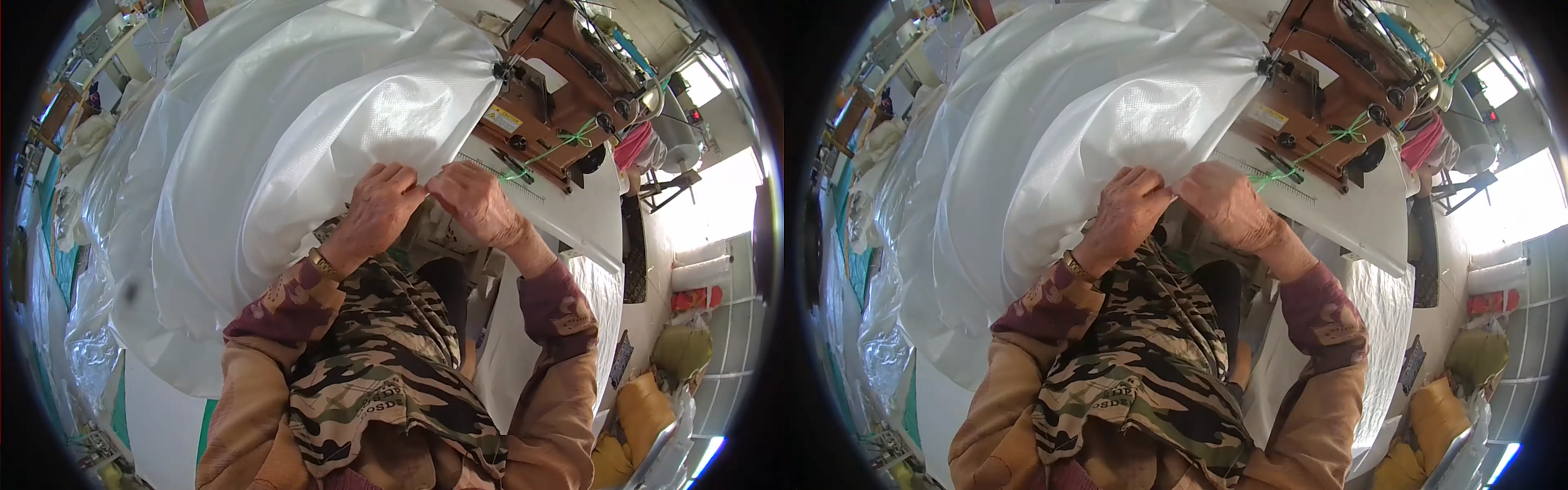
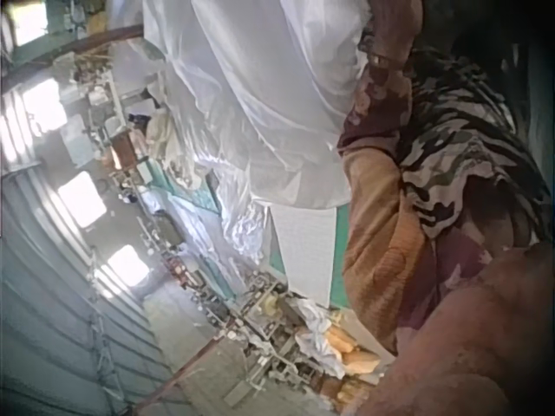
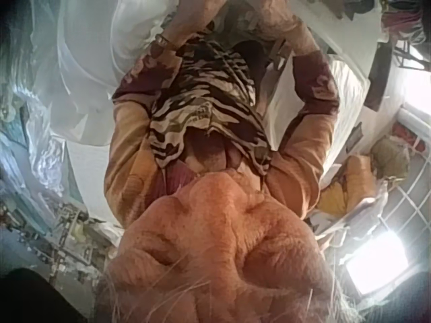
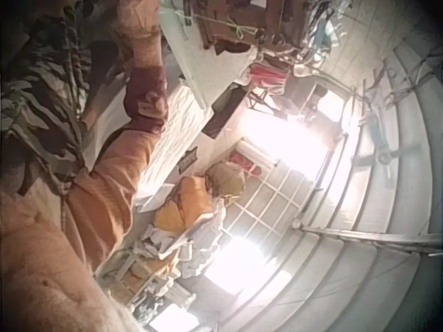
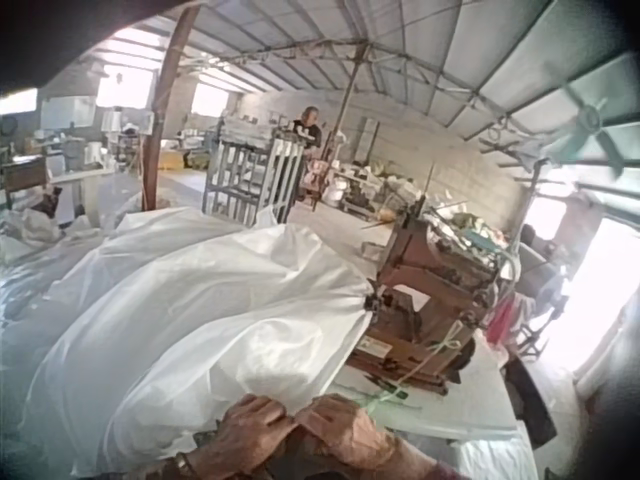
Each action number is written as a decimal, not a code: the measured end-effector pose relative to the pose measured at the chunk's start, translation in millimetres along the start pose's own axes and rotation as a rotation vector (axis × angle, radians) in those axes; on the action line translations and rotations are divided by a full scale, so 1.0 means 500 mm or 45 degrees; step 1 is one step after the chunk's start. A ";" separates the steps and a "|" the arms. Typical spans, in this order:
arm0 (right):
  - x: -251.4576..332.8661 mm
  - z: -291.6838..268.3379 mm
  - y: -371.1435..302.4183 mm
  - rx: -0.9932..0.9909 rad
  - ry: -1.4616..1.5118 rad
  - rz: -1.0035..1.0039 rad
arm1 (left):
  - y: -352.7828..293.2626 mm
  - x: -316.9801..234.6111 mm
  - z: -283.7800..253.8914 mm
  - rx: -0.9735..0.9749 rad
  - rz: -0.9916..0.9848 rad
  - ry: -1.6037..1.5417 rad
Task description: The person sews large plastic sheets using an industrial sewing machine, folding and handling the material by hand to align the edges as it feeds through the machine.
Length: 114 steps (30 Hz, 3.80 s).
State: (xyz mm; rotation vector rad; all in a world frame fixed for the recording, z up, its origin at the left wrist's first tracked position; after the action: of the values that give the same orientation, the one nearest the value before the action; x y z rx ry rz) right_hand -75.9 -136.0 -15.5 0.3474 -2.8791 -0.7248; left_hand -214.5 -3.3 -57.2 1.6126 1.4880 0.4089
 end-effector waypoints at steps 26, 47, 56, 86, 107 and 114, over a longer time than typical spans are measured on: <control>-0.142 -0.041 0.072 0.136 0.051 0.001 | 0.065 0.054 -0.026 0.325 0.243 -0.333; -0.297 -0.075 0.060 0.046 -0.188 0.088 | 0.066 0.076 -0.030 0.259 -0.051 -0.518; -0.305 -0.046 0.028 -0.475 -0.376 0.262 | 0.056 0.019 0.028 0.453 0.224 -0.313; -0.293 0.019 -0.039 -0.866 -0.615 0.360 | 0.208 0.051 0.156 0.306 0.569 0.050; -0.294 0.025 -0.038 -0.842 -0.566 0.481 | 0.280 0.053 0.225 0.022 0.231 0.263; -0.297 0.026 -0.043 -0.828 -0.554 0.453 | 0.198 0.044 0.222 0.015 -0.087 0.280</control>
State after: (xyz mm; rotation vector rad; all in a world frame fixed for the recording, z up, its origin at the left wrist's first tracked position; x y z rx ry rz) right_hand 68.3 -110.3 -50.4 -0.4412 -2.7124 -1.7388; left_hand -64.9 -14.0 -50.3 1.5601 1.7079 0.5540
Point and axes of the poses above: each hand's wrist, its own y-axis towards the middle knuckle, its own z-axis out of the palm, x = y × z, the point moved 1 cm from there along y, towards the middle knuckle, and after that the axes turned 3 degrees about -x, right-handed, at the moved point
